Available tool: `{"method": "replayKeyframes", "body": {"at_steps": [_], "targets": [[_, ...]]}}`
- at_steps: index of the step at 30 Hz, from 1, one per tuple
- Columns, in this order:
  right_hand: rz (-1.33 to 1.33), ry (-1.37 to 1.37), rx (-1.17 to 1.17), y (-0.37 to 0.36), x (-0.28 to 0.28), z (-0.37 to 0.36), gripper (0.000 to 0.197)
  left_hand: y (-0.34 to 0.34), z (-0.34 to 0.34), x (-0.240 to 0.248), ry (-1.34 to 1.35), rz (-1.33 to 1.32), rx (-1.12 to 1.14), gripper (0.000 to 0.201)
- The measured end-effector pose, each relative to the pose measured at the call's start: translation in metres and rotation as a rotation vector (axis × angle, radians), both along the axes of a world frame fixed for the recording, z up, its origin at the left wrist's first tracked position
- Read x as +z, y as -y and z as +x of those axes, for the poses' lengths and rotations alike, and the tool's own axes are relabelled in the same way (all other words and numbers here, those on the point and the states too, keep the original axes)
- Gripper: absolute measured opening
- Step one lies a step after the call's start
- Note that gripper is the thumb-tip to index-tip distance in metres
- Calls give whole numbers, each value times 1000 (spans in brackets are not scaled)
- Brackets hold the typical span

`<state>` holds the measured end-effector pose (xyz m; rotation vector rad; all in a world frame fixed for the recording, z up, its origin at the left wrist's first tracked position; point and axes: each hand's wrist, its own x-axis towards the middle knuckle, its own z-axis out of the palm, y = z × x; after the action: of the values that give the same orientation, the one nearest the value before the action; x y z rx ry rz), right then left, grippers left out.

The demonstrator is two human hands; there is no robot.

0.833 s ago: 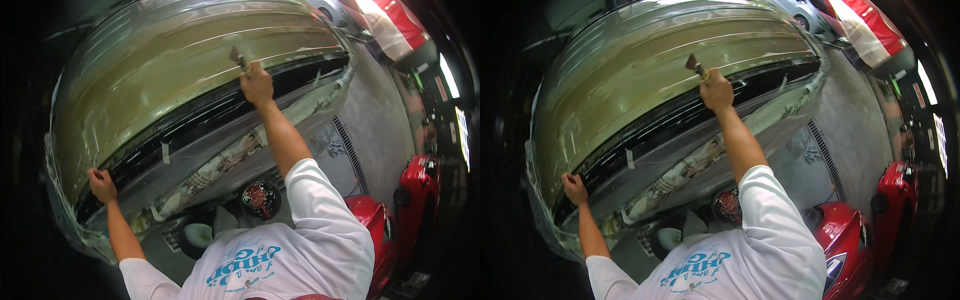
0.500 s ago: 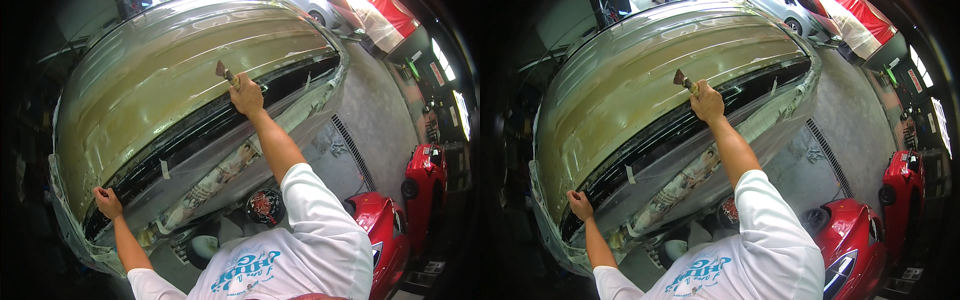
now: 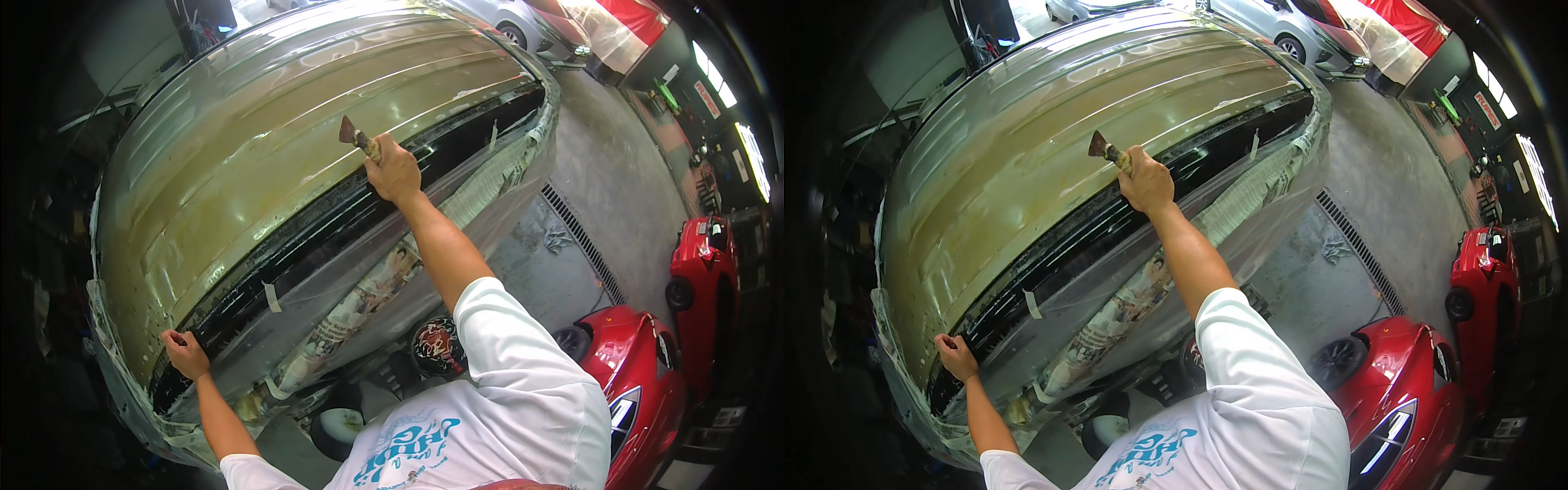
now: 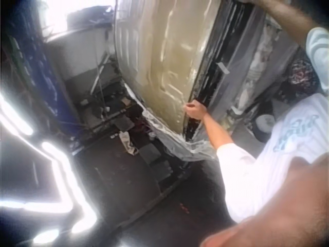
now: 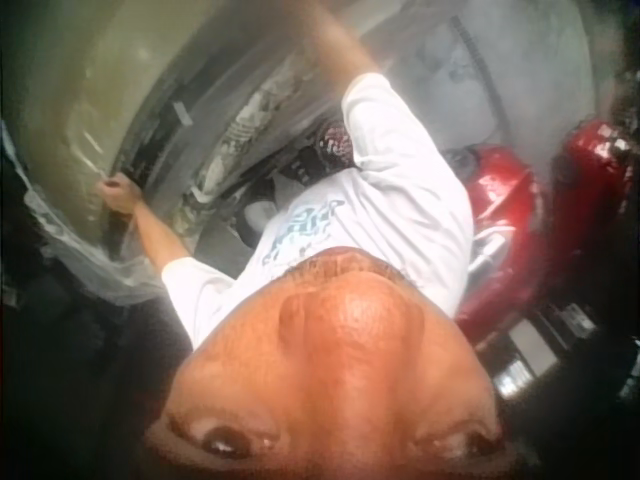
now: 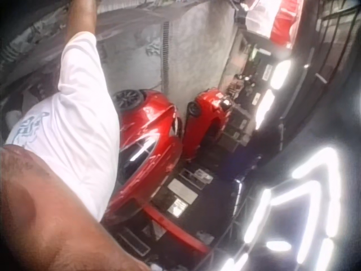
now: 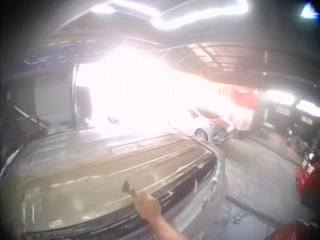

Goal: The person scrapes paint from the underside of a car hood using a metal scraper and wipes the area with a green cloth. The hood is masked with newspaper and plastic, and the person repeatedly scrapes and wipes the same section.

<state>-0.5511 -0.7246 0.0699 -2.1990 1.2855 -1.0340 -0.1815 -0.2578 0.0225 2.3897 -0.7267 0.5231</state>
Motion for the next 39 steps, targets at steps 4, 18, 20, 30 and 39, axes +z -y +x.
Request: {"method": "replayKeyframes", "body": {"at_steps": [4, 18, 20, 30, 39], "targets": [[-18, -18, -9, 1, -2, -1, 35, 0, 1, -2, -3, -6, -10, 19], [-53, 56, 14, 0, -3, 0, 34, 3, -5, 8, 2, 5, -5, 19], [-59, 54, 13, -1, -3, 1, 35, 3, -4, 8, -14, -10, -11, 19], [-88, -4, -41, 2, 0, 4, 33, 9, -10, 12, -38, -14, 14, 21], [-267, -243, -89, 15, -30, 0, 45, 1, -9, 12, -30, -17, -11, 21]]}}
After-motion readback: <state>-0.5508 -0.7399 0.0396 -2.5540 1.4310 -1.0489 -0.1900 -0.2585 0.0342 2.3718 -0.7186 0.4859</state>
